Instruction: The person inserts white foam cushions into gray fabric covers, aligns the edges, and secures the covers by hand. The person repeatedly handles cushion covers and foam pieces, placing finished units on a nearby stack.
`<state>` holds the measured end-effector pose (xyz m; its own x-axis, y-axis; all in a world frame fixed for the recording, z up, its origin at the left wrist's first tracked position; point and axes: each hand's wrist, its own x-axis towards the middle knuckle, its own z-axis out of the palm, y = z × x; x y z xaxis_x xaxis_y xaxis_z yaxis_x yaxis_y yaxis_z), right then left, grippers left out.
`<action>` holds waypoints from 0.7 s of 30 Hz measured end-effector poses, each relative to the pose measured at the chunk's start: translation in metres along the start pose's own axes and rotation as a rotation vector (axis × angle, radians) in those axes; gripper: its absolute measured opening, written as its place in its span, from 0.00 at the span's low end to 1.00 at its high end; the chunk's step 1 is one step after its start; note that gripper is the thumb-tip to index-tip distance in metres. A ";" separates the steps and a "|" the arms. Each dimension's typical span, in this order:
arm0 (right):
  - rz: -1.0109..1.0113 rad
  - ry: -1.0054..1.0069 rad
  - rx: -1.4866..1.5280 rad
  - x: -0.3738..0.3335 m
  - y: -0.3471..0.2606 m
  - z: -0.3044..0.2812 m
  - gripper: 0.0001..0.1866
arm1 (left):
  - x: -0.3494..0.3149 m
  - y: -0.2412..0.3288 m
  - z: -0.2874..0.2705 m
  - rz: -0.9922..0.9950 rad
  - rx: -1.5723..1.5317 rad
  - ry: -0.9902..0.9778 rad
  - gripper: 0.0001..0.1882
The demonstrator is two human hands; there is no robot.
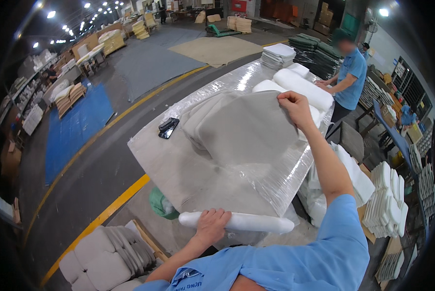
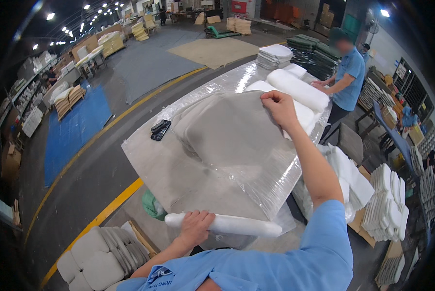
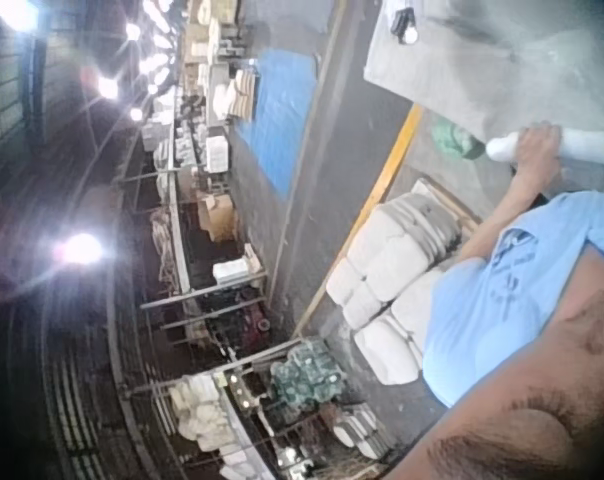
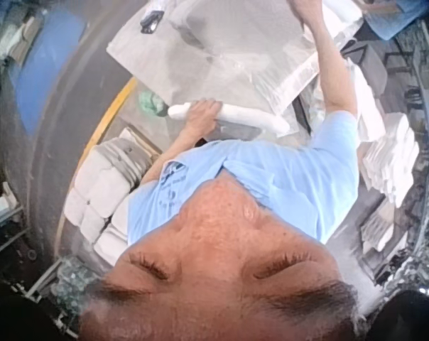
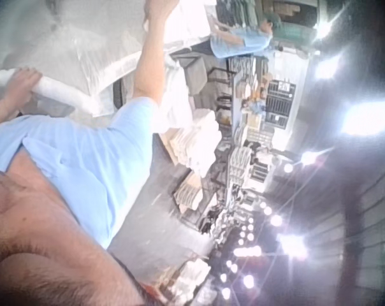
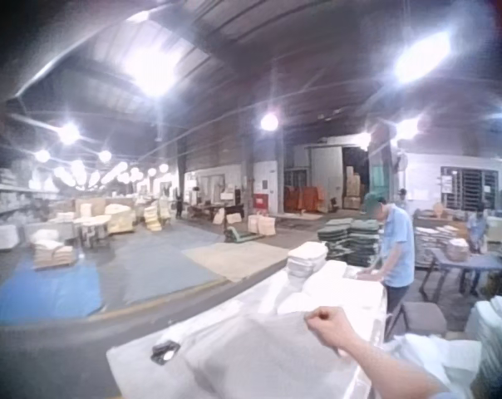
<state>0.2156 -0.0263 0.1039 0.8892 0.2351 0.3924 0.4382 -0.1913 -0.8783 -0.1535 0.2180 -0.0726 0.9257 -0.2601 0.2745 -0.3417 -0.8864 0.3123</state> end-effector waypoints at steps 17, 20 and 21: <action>0.003 -0.223 -0.305 -0.135 -0.072 -0.055 0.17 | -0.055 0.036 -0.020 0.038 -0.004 -0.155 0.23; 0.017 -0.234 -0.285 -0.140 -0.086 -0.052 0.15 | -0.050 0.036 -0.027 0.029 -0.018 -0.262 0.26; -0.018 -0.207 -0.222 -0.140 -0.093 -0.050 0.15 | -0.049 0.033 -0.029 0.026 -0.042 -0.305 0.27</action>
<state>0.0564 -0.0892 0.1447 0.8455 0.4254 0.3229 0.4915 -0.3834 -0.7819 -0.2150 0.2127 -0.0491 0.9205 -0.3907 -0.0010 -0.3660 -0.8630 0.3482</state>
